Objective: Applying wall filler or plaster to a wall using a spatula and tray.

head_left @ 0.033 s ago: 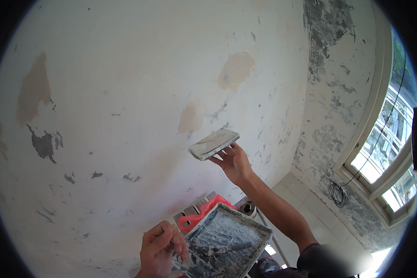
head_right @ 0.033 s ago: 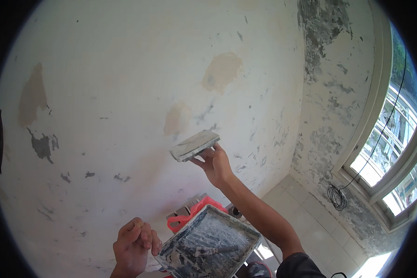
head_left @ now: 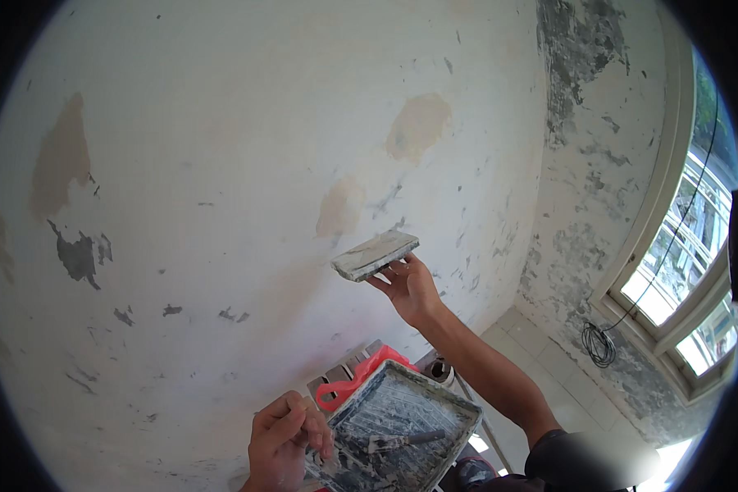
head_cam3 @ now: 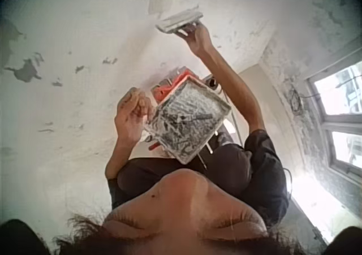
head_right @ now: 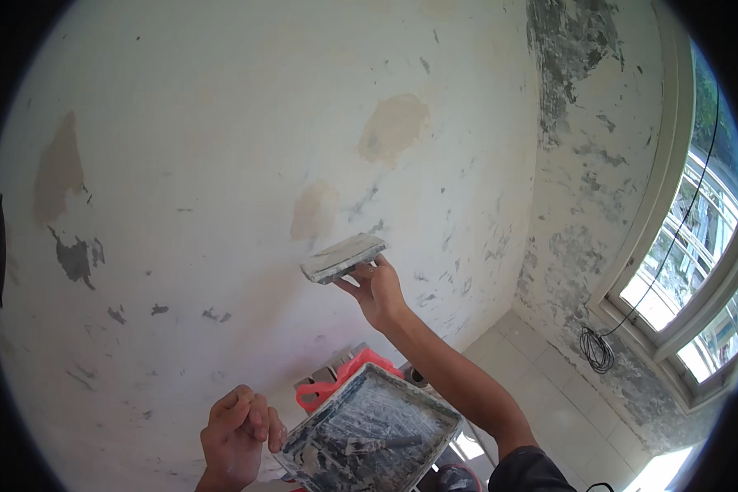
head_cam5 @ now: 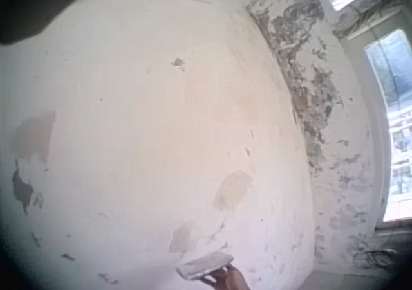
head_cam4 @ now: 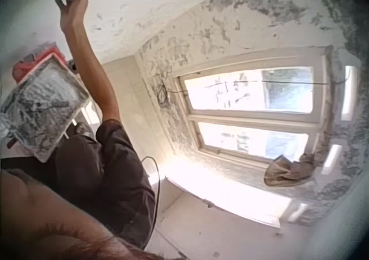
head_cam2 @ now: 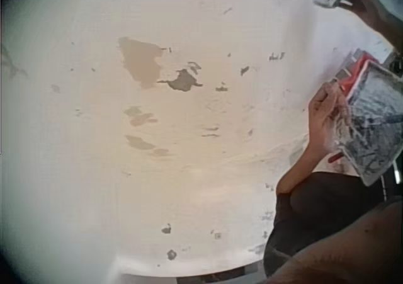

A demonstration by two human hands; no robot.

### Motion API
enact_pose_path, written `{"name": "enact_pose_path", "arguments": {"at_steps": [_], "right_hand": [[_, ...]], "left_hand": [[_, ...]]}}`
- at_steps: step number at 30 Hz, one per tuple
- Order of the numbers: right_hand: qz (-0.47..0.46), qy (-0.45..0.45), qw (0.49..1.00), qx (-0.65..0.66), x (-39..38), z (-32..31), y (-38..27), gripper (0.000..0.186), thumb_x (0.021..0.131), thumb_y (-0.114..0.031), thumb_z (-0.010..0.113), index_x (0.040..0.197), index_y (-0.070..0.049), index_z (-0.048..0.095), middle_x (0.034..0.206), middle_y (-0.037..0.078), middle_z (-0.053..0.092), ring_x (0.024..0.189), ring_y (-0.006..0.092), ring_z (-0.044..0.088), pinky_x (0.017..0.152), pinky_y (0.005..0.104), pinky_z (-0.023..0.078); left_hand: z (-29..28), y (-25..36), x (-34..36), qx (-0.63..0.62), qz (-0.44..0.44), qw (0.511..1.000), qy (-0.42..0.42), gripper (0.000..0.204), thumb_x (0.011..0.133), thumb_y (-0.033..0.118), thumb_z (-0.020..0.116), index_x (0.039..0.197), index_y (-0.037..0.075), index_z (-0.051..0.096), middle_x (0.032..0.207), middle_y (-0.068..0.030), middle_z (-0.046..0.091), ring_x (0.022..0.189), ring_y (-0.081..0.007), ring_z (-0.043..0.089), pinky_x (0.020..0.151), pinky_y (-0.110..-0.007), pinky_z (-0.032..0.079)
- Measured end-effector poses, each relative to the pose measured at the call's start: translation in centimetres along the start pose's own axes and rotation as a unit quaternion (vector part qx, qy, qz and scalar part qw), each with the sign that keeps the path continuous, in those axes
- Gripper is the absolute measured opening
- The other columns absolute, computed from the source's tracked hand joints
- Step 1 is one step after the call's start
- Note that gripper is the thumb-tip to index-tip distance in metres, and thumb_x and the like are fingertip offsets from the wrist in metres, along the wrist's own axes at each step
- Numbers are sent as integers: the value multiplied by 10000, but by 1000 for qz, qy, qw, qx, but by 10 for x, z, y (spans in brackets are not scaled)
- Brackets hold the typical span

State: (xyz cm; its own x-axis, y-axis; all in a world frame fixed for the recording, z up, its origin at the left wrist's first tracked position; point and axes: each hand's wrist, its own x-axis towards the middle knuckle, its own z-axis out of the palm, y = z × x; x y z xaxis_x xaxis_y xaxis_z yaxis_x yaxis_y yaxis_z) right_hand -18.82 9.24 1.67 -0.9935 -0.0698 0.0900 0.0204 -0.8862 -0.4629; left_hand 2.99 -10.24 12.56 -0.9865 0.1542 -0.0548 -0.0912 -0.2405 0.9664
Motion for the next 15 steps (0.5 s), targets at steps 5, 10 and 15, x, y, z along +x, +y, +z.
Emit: {"name": "enact_pose_path", "arguments": {"at_steps": [5, 10, 15], "right_hand": [[38, 67, 997, -27, 56, 7, 28, 307, 939, 2, 431, 1242, 40, 460, 1196, 150, 540, 1124, 293, 571, 1024, 481, 509], [32, 124, 992, -22, 83, 34, 26, 277, 964, -22, 444, 1224, 69, 476, 1196, 169, 531, 1079, 308, 591, 976, 446, 561], [0, 107, 994, 2, 96, 71, -25, 303, 959, -22, 453, 1239, 94, 456, 1204, 199, 523, 1092, 330, 586, 972, 430, 577]], "left_hand": [[1, -3, -3, 2, -6, 1000, 10, 277, 979, 257, 508, 761, 89, 480, 614, -49, 489, 527, -240, 545, 608, -397, 455], [-8, -4, -1, 0, 9, 999, -32, 284, 1043, 266, 468, 850, 60, 501, 691, -28, 464, 602, -153, 484, 581, -307, 445], [-6, -3, -3, 29, 11, 999, 32, 268, 975, 243, 506, 761, 84, 486, 608, -48, 491, 514, -235, 538, 610, -394, 458]]}}
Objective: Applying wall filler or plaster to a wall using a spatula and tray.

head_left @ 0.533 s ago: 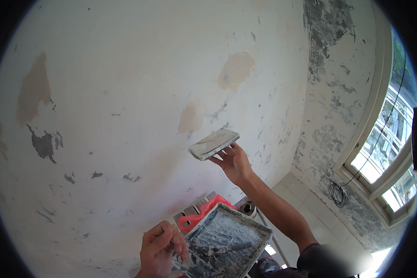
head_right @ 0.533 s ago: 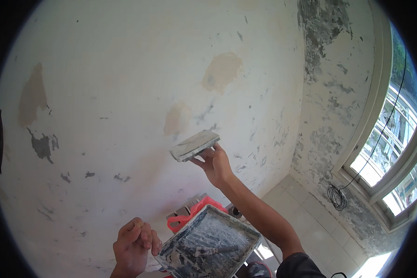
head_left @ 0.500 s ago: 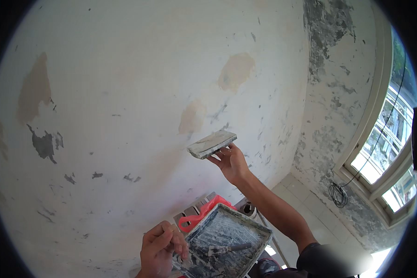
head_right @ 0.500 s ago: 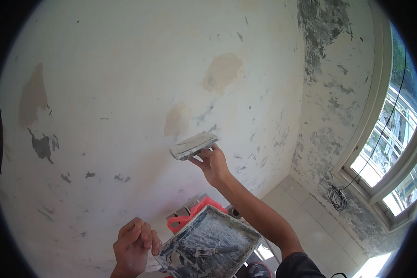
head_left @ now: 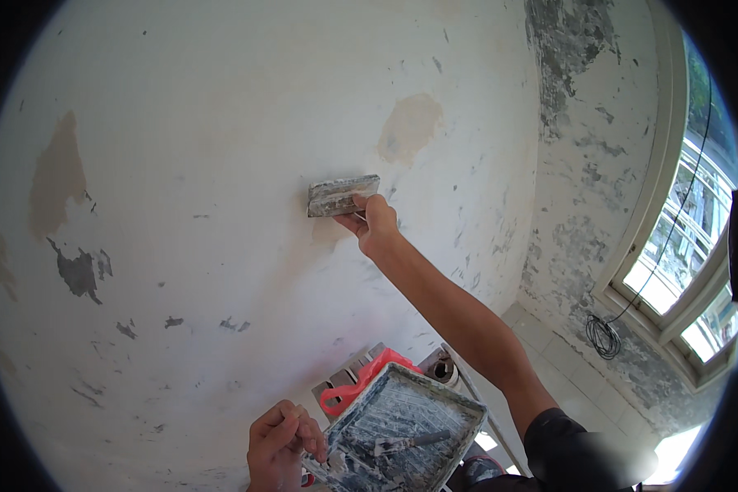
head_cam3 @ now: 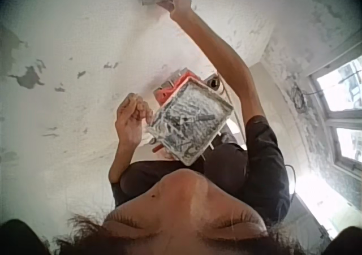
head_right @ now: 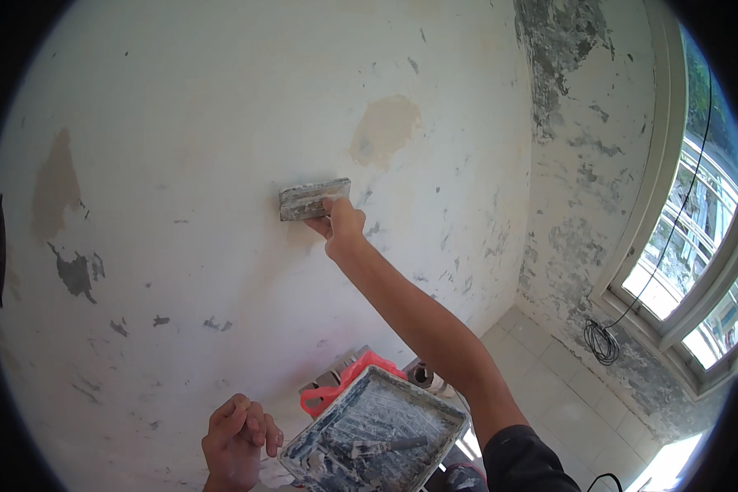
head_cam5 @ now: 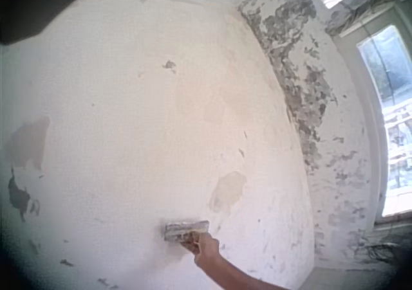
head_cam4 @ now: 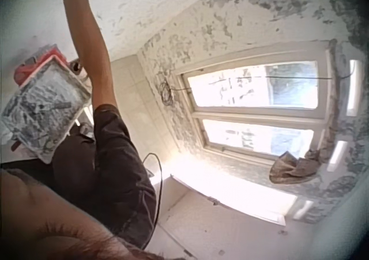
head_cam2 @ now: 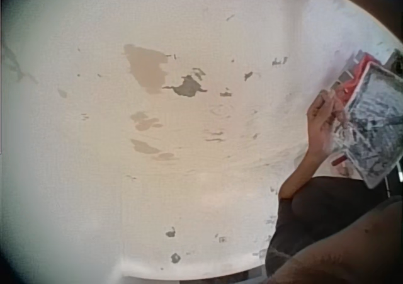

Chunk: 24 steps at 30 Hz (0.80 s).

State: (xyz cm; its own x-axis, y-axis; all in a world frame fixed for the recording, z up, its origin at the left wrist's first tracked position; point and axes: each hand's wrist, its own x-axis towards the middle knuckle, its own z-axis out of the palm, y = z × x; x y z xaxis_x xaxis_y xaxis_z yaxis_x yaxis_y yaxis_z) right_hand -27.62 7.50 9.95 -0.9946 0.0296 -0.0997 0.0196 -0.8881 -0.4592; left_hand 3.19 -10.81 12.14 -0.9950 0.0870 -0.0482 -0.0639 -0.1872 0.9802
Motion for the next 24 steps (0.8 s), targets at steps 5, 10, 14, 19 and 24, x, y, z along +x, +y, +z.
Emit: {"name": "enact_pose_path", "arguments": {"at_steps": [5, 10, 14, 19, 24], "right_hand": [[-140, -82, 985, 67, 16, -7, -59, 295, 983, -42, 462, 1236, 109, 446, 1210, 191, 520, 1117, 327, 566, 999, 464, 548], [-171, -45, 981, 85, 3, -86, -53, 301, 1013, -87, 425, 1268, 73, 408, 1249, 175, 506, 1168, 334, 534, 1038, 488, 513], [-91, 21, 996, 13, 13, -134, -16, 297, 991, -80, 470, 1246, 63, 417, 1255, 184, 495, 1163, 356, 546, 1006, 486, 533], [-80, 47, 994, -52, 46, -121, -20, 332, 942, -64, 553, 1196, 101, 418, 1161, 211, 547, 1002, 345, 641, 852, 448, 606], [-86, 85, 988, -92, 55, -57, -65, 268, 931, -28, 528, 1153, 122, 514, 1098, 206, 587, 935, 314, 655, 839, 390, 624]], "left_hand": [[3, 0, 1, -14, -8, 1000, 3, 261, 969, 230, 511, 756, 80, 497, 604, -49, 501, 491, -242, 539, 606, -394, 462], [0, 4, -2, -27, -3, 998, -55, 283, 1040, 248, 473, 832, 59, 503, 691, -23, 458, 597, -147, 471, 574, -297, 439], [6, 3, -1, -34, 0, 998, -61, 275, 1038, 237, 475, 826, 64, 504, 694, -22, 460, 594, -144, 462, 567, -296, 435], [8, 0, 3, -38, -10, 998, -55, 280, 1039, 235, 470, 818, 66, 506, 689, -17, 450, 597, -139, 454, 566, -299, 428], [3, -3, 8, -28, -2, 999, -44, 284, 1044, 237, 462, 821, 66, 504, 687, -16, 452, 598, -139, 453, 570, -299, 427]]}}
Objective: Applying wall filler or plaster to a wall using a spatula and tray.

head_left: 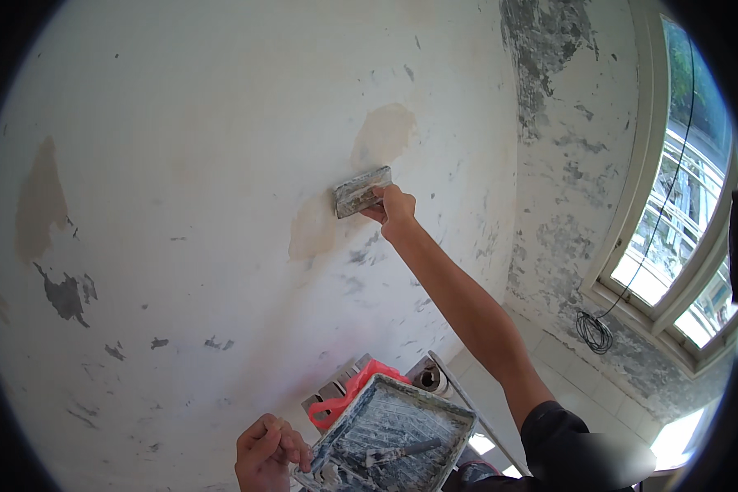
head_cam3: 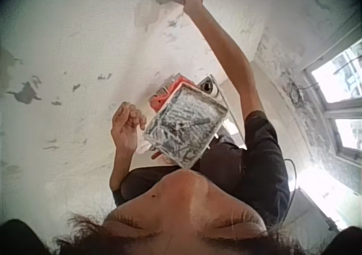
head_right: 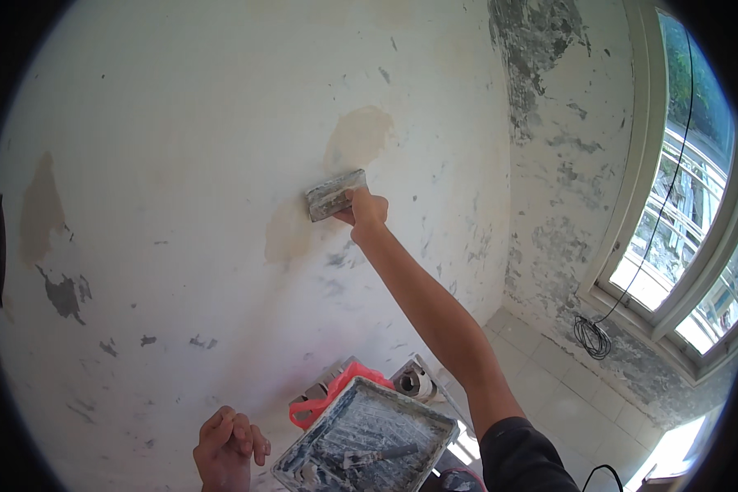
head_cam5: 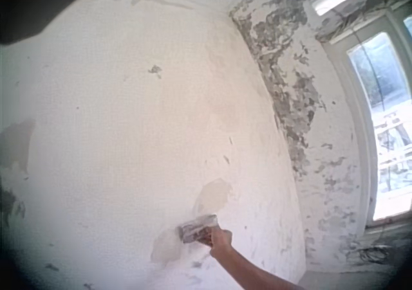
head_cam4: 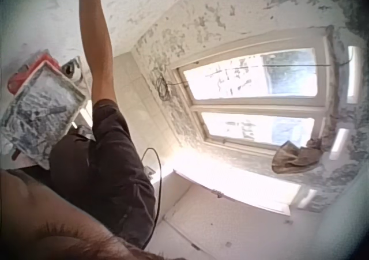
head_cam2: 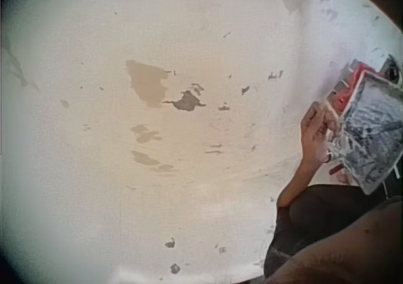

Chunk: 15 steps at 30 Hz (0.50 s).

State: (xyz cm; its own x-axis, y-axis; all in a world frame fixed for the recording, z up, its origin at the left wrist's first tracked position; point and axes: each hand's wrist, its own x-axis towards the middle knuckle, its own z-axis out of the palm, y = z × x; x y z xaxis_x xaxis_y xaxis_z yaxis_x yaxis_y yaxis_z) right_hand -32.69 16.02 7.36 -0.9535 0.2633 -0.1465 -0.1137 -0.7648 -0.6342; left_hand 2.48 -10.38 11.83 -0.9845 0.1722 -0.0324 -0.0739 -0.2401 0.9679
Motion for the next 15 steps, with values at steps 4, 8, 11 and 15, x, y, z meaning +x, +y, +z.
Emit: {"name": "enact_pose_path", "arguments": {"at_steps": [4, 8, 11, 15], "right_hand": [[-86, -93, 986, 108, -5, -2, -27, 266, 937, -37, 514, 1152, 117, 493, 1102, 192, 574, 1002, 323, 626, 908, 442, 588], [-89, -25, 991, 97, -12, -37, 4, 293, 907, -33, 528, 1173, 76, 476, 1112, 191, 567, 984, 322, 634, 846, 447, 598], [-46, 38, 998, 4, -16, -58, 40, 356, 890, -79, 581, 1199, 34, 442, 1118, 184, 567, 947, 313, 650, 778, 446, 614], [-30, 48, 998, -33, -17, -42, 49, 298, 902, -61, 580, 1160, 35, 462, 1085, 171, 582, 932, 291, 648, 772, 435, 615]], "left_hand": [[2, 0, 2, 22, -10, 1000, -3, 289, 1049, 240, 453, 827, 61, 503, 685, -21, 459, 599, -141, 461, 578, -297, 434], [0, -2, 4, 9, -7, 1000, -24, 296, 1051, 249, 452, 830, 59, 504, 683, -23, 457, 597, -143, 469, 579, -293, 437], [2, -2, 2, 21, -3, 999, -33, 300, 1050, 258, 456, 834, 57, 507, 682, -25, 458, 595, -146, 478, 570, -291, 436], [1, -4, 1, 25, -14, 999, -26, 297, 1049, 260, 461, 837, 58, 511, 684, -27, 467, 595, -146, 486, 562, -289, 439]]}}
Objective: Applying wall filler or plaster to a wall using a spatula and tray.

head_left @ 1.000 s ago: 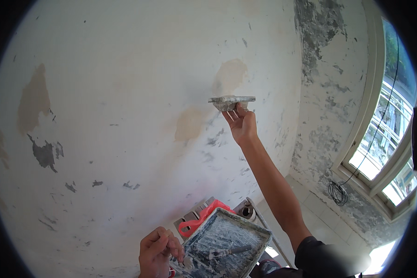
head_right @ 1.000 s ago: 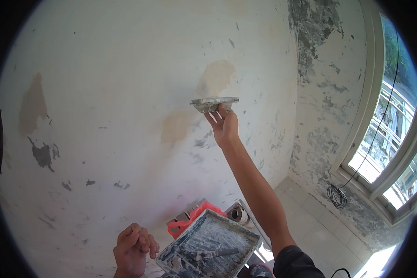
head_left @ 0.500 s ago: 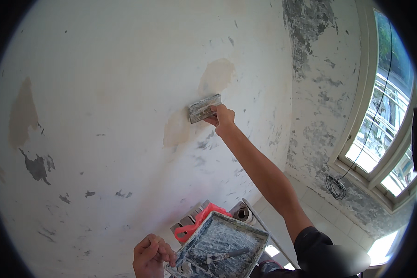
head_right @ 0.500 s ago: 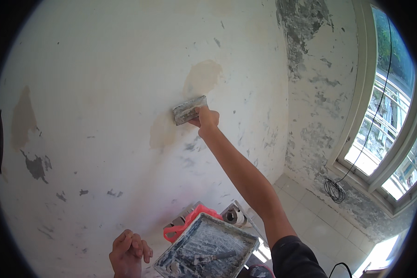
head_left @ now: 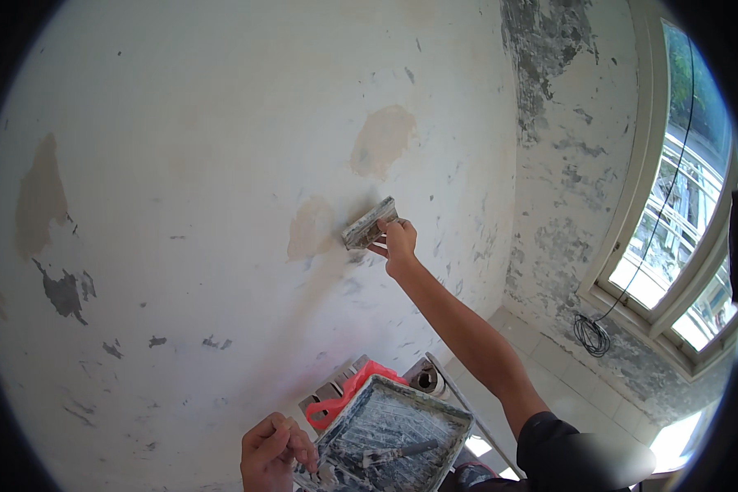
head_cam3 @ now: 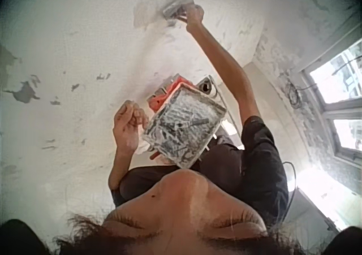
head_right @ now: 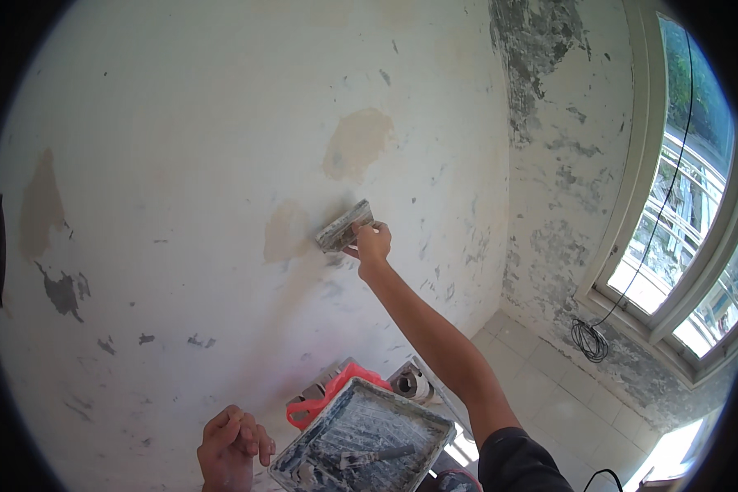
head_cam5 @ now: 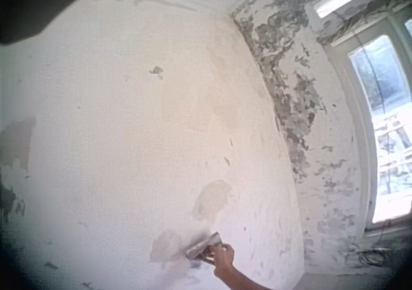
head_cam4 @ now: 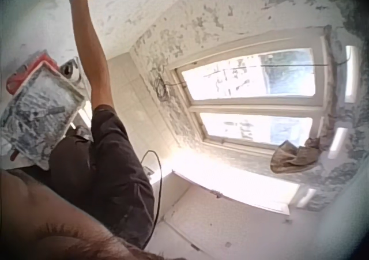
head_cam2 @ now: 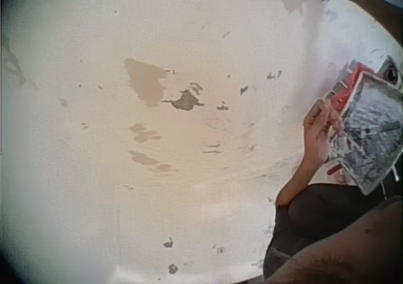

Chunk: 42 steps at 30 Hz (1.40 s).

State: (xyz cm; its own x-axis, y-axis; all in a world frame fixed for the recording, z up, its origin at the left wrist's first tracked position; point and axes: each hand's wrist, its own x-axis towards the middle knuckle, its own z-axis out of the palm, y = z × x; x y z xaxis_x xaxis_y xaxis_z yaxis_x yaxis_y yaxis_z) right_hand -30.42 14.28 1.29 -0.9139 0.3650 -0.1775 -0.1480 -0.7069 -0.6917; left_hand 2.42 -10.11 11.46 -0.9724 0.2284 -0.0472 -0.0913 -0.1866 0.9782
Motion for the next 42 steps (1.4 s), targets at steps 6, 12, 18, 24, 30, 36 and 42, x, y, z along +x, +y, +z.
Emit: {"name": "enact_pose_path", "arguments": {"at_steps": [6, 12, 18, 24, 30, 36, 42], "right_hand": [[-118, -86, 987, -69, -36, 54, -32, 260, 932, -50, 571, 1172, 17, 495, 1050, 127, 590, 928, 230, 632, 801, 426, 589], [-185, -14, 983, 18, -28, -4, -11, 255, 959, -77, 566, 1207, -42, 519, 1047, 58, 569, 956, 178, 597, 812, 390, 536], [-205, 58, 966, -146, 13, -20, 19, 317, 871, -57, 651, 1185, -32, 615, 943, 105, 673, 820, 167, 644, 677, 329, 514], [-302, 66, 915, -261, -32, 36, 32, 305, 813, -41, 672, 1112, -75, 628, 963, 135, 677, 826, 291, 673, 729, 392, 515], [-343, -197, 900, -182, -94, 66, 77, 344, 835, 1, 682, 1168, -10, 598, 946, 100, 659, 784, 182, 638, 658, 323, 539], [-376, 32, 917, -129, -70, 57, 22, 309, 882, 30, 607, 1191, 12, 601, 913, 77, 661, 751, 122, 598, 623, 278, 530], [-445, 54, 843, -297, -56, 82, 30, 354, 810, -57, 711, 1156, -52, 638, 960, 90, 630, 822, 251, 635, 708, 368, 503]], "left_hand": [[0, -1, 2, 7, 2, 998, 67, 258, 965, 228, 517, 754, 80, 501, 602, -53, 505, 483, -248, 541, 613, -395, 463], [-2, 3, -1, -8, 15, 1000, -10, 284, 1048, 253, 462, 844, 63, 516, 696, -24, 483, 596, -144, 492, 566, -292, 450], [-5, 3, -4, -10, 12, 1000, -18, 278, 1048, 254, 460, 853, 65, 517, 713, -21, 498, 600, -144, 497, 571, -297, 456], [1, 3, -3, -12, 4, 1000, 0, 276, 1047, 247, 460, 846, 65, 508, 708, -22, 481, 594, -143, 484, 567, -297, 452], [9, 2, 1, -10, -2, 1000, -9, 277, 1043, 246, 467, 838, 62, 500, 711, -22, 478, 584, -145, 469, 557, -299, 443], [-7, 7, -9, -24, 13, 1000, 15, 268, 1028, 251, 497, 834, 65, 506, 717, -18, 484, 602, -146, 486, 551, -295, 446], [-6, 5, -10, -17, -4, 999, 33, 269, 1024, 257, 504, 843, 59, 511, 718, -18, 487, 617, -145, 494, 551, -292, 457]]}}
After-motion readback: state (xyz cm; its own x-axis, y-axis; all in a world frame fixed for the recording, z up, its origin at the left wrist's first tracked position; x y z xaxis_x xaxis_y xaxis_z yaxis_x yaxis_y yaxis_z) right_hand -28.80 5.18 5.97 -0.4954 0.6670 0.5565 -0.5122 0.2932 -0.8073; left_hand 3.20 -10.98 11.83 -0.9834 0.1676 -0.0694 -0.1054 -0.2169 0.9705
